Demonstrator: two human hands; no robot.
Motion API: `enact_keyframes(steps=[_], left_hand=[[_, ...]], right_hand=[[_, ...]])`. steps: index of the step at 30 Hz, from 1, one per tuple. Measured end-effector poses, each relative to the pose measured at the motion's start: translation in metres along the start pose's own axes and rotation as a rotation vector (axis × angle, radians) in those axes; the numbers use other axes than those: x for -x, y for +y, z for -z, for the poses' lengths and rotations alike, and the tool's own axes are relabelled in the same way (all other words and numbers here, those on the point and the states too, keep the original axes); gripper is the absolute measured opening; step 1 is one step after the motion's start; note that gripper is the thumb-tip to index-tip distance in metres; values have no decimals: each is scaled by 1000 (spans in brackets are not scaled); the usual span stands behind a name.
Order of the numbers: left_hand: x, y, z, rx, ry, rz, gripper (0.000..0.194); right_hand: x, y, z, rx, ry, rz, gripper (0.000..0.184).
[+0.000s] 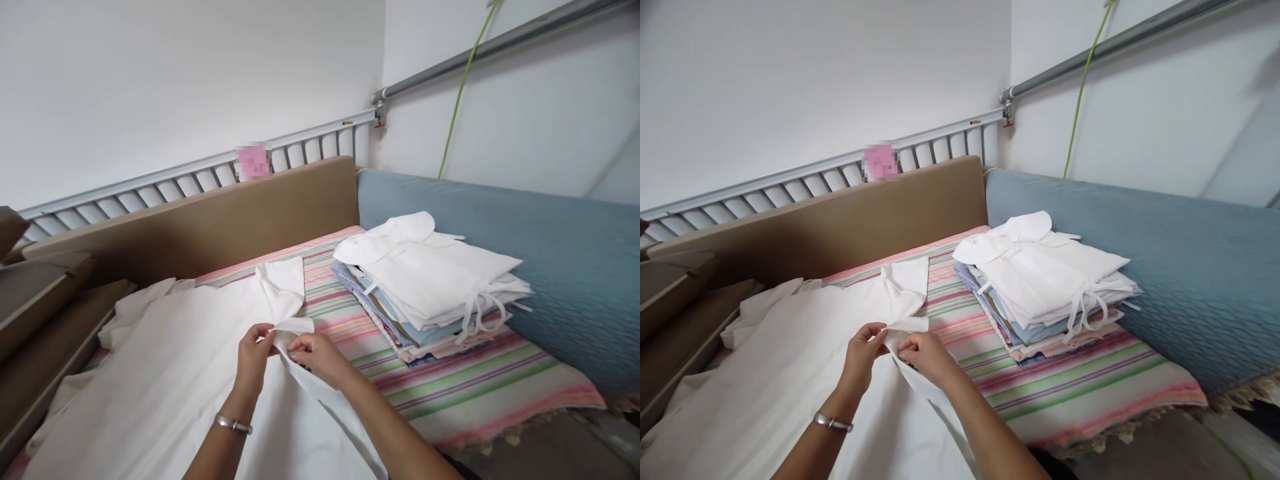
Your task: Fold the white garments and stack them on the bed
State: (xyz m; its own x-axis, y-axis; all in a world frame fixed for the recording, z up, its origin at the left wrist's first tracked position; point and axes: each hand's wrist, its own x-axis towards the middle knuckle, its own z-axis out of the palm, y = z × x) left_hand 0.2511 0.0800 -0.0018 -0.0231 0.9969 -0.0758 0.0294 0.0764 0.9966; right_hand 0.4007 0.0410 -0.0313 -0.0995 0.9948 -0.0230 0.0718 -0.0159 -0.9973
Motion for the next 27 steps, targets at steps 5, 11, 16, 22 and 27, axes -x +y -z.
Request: enact_keyframes(steps=[5,11,16,22,27], left_hand=[[7,-15,-5,263,81,159,36],[13,-15,-8,319,132,225,35],[6,2,-7,125,99,64,33],[-18,32,-31,-211,-3,-202,21],[-30,64,-87,-229,-183,-229,28]], right_hand=[[3,-1,-4,156,44,19,20],[12,-16,2,276,42,40,18],[32,-31,9,518,20,67,36],[47,-31,16,805,37,-59,16],[38,-21,57,637,180,-109,19]])
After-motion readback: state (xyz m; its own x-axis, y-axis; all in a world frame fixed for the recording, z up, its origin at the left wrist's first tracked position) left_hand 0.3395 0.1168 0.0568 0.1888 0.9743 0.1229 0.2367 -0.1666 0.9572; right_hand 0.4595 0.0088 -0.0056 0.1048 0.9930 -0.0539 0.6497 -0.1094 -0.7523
